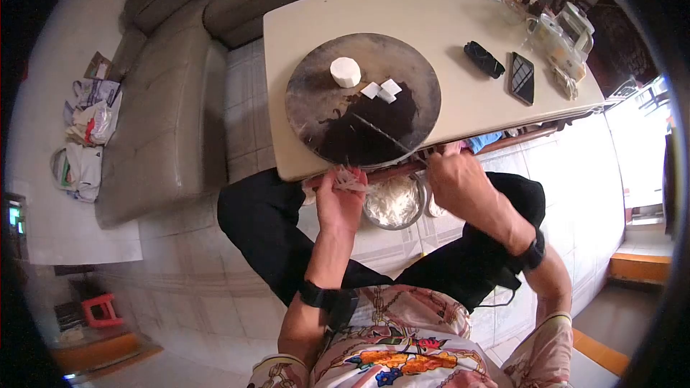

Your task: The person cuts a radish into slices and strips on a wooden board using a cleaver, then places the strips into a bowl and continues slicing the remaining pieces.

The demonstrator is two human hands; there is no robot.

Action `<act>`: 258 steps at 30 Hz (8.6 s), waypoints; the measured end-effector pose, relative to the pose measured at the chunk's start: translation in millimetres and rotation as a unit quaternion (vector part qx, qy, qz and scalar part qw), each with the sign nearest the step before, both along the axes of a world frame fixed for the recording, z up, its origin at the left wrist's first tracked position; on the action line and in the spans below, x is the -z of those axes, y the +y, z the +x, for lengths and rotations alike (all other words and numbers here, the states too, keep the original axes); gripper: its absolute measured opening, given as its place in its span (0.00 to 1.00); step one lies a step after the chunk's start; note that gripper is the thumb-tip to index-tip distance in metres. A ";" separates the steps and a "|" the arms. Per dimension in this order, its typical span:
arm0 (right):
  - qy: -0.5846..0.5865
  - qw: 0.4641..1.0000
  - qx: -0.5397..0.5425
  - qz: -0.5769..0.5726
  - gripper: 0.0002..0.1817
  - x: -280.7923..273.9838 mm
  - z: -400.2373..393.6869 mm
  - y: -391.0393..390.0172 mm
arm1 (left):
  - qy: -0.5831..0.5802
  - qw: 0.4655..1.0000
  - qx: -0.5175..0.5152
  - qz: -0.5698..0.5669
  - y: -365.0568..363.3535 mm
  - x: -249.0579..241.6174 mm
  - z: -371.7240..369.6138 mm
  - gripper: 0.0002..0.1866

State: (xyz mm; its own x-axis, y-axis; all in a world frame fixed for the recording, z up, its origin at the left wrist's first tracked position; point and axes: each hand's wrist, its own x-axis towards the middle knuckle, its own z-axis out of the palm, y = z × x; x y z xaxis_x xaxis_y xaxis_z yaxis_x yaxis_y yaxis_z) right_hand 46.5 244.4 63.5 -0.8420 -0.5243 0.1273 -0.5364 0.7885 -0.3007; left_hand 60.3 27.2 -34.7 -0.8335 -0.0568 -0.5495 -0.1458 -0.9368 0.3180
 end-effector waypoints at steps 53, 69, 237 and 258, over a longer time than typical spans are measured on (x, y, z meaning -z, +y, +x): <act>-0.424 0.800 0.166 -0.391 0.14 34.3 77.1 81.0 | 0.060 0.972 0.217 -0.070 68.3 22.5 -4.4 0.12; -0.365 0.759 0.238 -0.483 0.13 38.3 79.6 97.7 | -0.018 0.944 0.260 -0.204 66.0 145.6 -8.6 0.12; -0.340 0.783 0.271 -0.445 0.07 16.2 62.9 39.9 | 0.324 0.424 0.115 -0.838 37.7 -60.0 -106.1 0.32; -0.335 0.796 0.253 -0.435 0.07 14.6 60.7 41.8 | 0.305 0.480 0.133 -0.812 12.1 -41.6 -79.4 0.37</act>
